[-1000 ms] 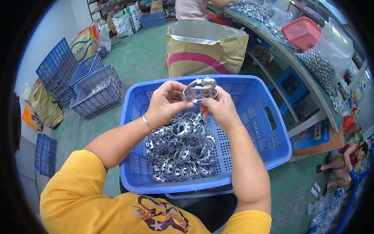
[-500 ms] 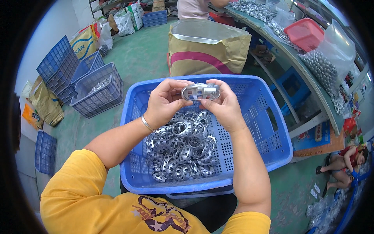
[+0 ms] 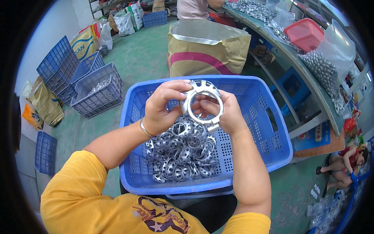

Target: The person picks up metal brackets from a blue plastic crate, turns them over to check different sides, and then places them into a large bag on the table.

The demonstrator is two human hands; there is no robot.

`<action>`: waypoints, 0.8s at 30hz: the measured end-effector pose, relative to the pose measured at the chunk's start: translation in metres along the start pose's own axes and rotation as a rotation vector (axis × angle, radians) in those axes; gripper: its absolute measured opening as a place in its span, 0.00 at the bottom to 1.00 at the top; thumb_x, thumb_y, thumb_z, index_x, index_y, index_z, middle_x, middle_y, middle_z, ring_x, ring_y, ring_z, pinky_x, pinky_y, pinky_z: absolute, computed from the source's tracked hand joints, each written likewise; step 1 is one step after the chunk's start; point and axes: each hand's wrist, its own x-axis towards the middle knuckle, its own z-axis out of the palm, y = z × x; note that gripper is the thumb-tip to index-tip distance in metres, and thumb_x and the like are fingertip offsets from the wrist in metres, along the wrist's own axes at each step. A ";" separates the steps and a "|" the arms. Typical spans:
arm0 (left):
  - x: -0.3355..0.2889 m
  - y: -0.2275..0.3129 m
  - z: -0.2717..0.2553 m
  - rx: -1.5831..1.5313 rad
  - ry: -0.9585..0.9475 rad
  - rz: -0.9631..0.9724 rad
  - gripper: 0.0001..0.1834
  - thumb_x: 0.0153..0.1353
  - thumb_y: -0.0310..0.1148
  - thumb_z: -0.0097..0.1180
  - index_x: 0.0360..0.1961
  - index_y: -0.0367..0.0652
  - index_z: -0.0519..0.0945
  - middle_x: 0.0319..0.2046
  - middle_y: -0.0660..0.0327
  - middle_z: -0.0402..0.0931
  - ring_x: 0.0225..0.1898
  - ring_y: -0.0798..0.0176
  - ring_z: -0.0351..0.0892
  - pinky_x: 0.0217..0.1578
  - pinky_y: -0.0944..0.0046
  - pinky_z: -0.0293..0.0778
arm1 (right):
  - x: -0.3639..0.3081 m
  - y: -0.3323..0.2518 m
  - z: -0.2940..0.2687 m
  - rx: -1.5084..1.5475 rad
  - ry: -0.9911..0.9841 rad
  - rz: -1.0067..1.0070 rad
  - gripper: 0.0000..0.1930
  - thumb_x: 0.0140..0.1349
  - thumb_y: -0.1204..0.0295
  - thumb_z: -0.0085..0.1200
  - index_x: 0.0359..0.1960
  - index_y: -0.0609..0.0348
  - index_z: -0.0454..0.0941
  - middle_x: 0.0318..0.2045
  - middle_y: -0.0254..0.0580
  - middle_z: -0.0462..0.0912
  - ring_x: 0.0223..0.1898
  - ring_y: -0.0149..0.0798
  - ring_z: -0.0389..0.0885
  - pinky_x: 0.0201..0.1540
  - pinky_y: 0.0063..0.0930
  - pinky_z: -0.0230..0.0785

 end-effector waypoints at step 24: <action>-0.002 0.007 0.007 -0.020 -0.098 -0.172 0.26 0.33 0.17 0.61 0.40 0.40 0.73 0.34 0.57 0.69 0.35 0.59 0.72 0.36 0.66 0.71 | -0.002 -0.005 0.004 -0.237 0.112 -0.062 0.06 0.55 0.73 0.50 0.29 0.64 0.75 0.21 0.36 0.77 0.21 0.24 0.74 0.24 0.16 0.67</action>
